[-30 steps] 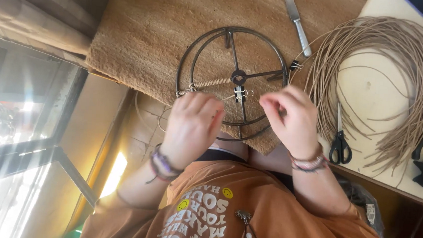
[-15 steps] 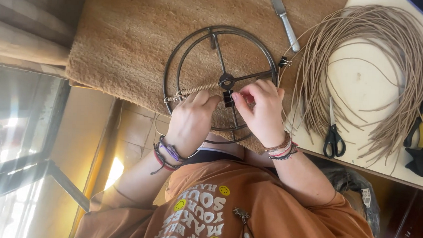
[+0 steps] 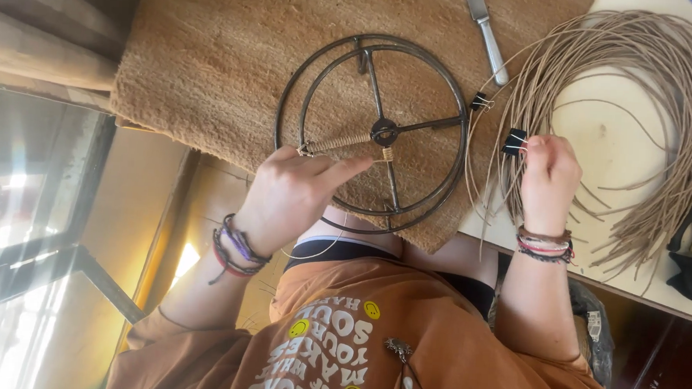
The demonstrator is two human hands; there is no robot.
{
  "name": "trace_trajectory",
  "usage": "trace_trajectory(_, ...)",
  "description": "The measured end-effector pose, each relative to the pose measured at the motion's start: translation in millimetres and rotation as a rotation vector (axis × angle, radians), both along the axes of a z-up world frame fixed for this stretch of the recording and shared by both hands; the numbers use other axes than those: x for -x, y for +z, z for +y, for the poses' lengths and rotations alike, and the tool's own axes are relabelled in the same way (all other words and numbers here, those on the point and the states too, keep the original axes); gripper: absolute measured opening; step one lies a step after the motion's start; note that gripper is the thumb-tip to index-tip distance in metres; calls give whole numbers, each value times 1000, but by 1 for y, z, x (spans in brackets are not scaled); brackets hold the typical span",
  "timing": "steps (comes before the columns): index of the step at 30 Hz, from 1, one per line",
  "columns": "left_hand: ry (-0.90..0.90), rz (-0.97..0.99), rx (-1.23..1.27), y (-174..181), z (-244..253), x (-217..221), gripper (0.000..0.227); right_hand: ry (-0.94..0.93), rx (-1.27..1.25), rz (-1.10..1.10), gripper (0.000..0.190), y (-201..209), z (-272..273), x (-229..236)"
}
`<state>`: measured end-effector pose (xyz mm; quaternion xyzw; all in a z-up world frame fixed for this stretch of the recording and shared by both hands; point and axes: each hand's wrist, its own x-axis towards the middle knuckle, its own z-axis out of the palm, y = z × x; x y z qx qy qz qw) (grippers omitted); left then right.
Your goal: Weaving thin rope around a circular metal frame to create a decorative pattern.
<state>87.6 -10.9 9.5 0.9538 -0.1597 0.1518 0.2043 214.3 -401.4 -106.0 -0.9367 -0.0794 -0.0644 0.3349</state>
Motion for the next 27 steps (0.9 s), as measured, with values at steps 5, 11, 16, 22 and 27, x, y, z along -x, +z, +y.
trace_trajectory(5,-43,-49,-75,-9,10,-5,22,26,162,-158,28,14,22,14)
trace_trajectory(11,-19,-94,-276,-50,-17,-11,12,283,-274,206,13,27,92,45)
trace_trajectory(16,-20,-95,-333,-51,-32,-21,22,503,-820,589,22,-17,141,38)
trace_trajectory(22,-36,-60,-353,-53,-38,-21,20,605,-935,583,12,-59,158,33)
trace_trajectory(27,-81,19,-239,-32,-25,-13,23,448,-1238,763,17,-4,147,31)
